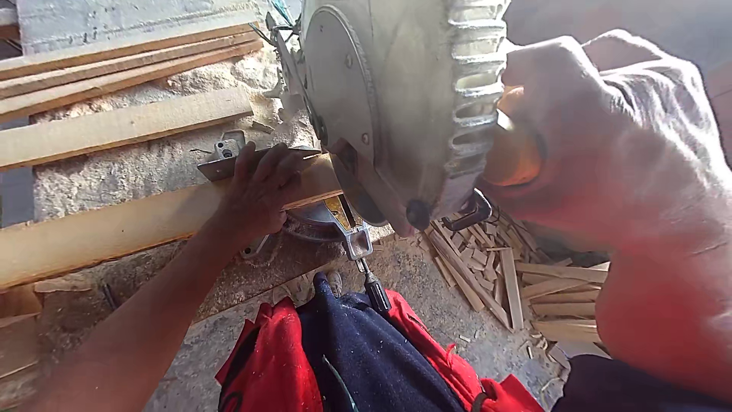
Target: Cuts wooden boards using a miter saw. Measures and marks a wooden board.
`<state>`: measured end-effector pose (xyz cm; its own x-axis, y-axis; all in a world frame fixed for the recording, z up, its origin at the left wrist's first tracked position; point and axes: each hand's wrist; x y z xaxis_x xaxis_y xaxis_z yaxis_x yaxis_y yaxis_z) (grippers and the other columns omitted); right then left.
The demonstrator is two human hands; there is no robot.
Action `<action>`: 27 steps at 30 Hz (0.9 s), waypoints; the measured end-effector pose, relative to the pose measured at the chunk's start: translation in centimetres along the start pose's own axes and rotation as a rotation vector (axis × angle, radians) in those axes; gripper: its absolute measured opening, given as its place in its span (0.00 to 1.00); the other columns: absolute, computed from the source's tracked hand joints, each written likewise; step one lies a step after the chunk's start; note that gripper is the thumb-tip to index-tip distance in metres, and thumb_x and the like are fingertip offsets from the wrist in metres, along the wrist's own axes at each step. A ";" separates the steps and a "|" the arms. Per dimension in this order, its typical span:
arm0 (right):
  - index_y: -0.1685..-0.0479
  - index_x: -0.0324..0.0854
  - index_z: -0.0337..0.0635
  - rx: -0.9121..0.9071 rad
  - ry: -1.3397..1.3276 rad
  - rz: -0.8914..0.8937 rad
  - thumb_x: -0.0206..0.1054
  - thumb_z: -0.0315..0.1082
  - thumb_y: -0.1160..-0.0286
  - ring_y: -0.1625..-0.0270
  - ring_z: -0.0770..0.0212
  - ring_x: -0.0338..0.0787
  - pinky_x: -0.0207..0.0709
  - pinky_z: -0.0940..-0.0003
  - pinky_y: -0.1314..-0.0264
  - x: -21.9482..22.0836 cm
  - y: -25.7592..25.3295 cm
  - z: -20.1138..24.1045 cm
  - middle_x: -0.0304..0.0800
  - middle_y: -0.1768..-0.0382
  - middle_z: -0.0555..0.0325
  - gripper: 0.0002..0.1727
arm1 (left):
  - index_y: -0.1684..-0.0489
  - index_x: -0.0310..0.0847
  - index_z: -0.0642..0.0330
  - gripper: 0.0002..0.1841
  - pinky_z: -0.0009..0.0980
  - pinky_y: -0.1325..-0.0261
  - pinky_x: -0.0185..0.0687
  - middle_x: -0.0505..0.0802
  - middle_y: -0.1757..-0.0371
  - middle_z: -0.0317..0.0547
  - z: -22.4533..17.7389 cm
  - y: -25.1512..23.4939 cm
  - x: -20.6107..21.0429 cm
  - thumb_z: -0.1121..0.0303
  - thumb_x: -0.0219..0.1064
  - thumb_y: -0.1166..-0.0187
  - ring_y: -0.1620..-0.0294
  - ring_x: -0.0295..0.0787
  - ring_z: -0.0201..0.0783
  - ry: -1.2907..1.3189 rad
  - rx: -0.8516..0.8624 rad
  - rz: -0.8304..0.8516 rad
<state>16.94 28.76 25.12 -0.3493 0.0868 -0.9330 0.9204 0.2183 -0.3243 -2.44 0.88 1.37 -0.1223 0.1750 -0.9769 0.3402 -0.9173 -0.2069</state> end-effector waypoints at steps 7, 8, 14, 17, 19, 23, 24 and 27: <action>0.33 0.73 0.40 -0.011 0.021 -0.030 0.65 0.46 0.36 0.66 0.38 0.85 0.72 0.39 0.58 1.0 0.9 0.7 0.83 0.75 0.46 0.30 | 0.31 0.82 0.44 0.33 0.68 0.09 0.31 0.71 0.12 0.42 0.0 0.0 -0.5 0.61 0.82 0.44 0.05 0.48 0.53 0.012 -0.017 0.040; 0.33 0.72 0.39 -0.002 0.024 -0.030 0.64 0.47 0.35 0.66 0.39 0.86 0.73 0.39 0.57 1.2 1.0 0.8 0.82 0.75 0.46 0.31 | 0.30 0.81 0.44 0.33 0.68 0.09 0.31 0.70 0.12 0.41 0.0 -0.1 -0.5 0.62 0.82 0.44 0.05 0.47 0.53 0.010 -0.016 0.048; 0.28 0.69 0.38 0.046 0.071 -0.013 0.65 0.49 0.33 0.66 0.38 0.87 0.75 0.39 0.57 2.0 1.8 1.5 0.84 0.73 0.44 0.35 | 0.28 0.81 0.45 0.36 0.67 0.08 0.32 0.69 0.11 0.43 0.2 -0.1 -0.6 0.60 0.82 0.44 0.04 0.47 0.51 0.007 -0.016 0.072; 0.27 0.68 0.38 0.071 0.083 -0.013 0.68 0.48 0.39 0.66 0.38 0.87 0.74 0.39 0.58 2.4 2.2 1.9 0.85 0.72 0.45 0.38 | 0.30 0.82 0.45 0.36 0.67 0.08 0.31 0.70 0.11 0.43 0.2 -0.1 -0.7 0.60 0.84 0.46 0.04 0.46 0.52 0.014 -0.021 0.084; 0.25 0.68 0.38 0.086 0.081 -0.017 0.68 0.48 0.42 0.64 0.38 0.87 0.74 0.39 0.57 2.6 2.4 2.1 0.86 0.71 0.44 0.40 | 0.30 0.82 0.46 0.36 0.67 0.09 0.34 0.70 0.11 0.44 0.1 -0.1 -1.0 0.60 0.85 0.48 0.05 0.48 0.52 0.021 -0.024 0.082; 0.23 0.67 0.37 0.103 0.071 -0.007 0.70 0.46 0.45 0.62 0.38 0.88 0.76 0.39 0.54 3.0 2.7 2.3 0.87 0.69 0.45 0.43 | 0.33 0.84 0.49 0.36 0.67 0.09 0.35 0.71 0.12 0.43 0.3 0.0 -0.8 0.59 0.85 0.51 0.06 0.51 0.51 0.043 -0.018 0.046; 0.24 0.68 0.36 0.112 0.070 -0.010 0.71 0.46 0.46 0.62 0.38 0.89 0.76 0.39 0.54 3.1 2.8 2.4 0.87 0.69 0.45 0.43 | 0.32 0.83 0.49 0.37 0.67 0.09 0.36 0.71 0.12 0.43 0.3 0.0 -0.6 0.58 0.85 0.51 0.06 0.51 0.51 0.035 -0.014 0.044; 0.28 0.71 0.33 0.119 0.064 -0.017 0.73 0.45 0.49 0.59 0.36 0.89 0.76 0.37 0.53 3.4 3.0 2.5 0.88 0.68 0.42 0.42 | 0.30 0.82 0.48 0.40 0.67 0.10 0.36 0.70 0.11 0.43 0.6 0.0 -0.2 0.58 0.86 0.53 0.05 0.50 0.51 0.032 -0.009 0.040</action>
<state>19.00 27.25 20.53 -0.3721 0.1469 -0.9165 0.9272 0.1033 -0.3599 -2.94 0.61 1.55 -0.0790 0.1498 -0.9856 0.3530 -0.9204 -0.1682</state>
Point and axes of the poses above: each hand's wrist, its own y-axis away from the middle knuckle, its own x-axis out of the palm, z = x × y
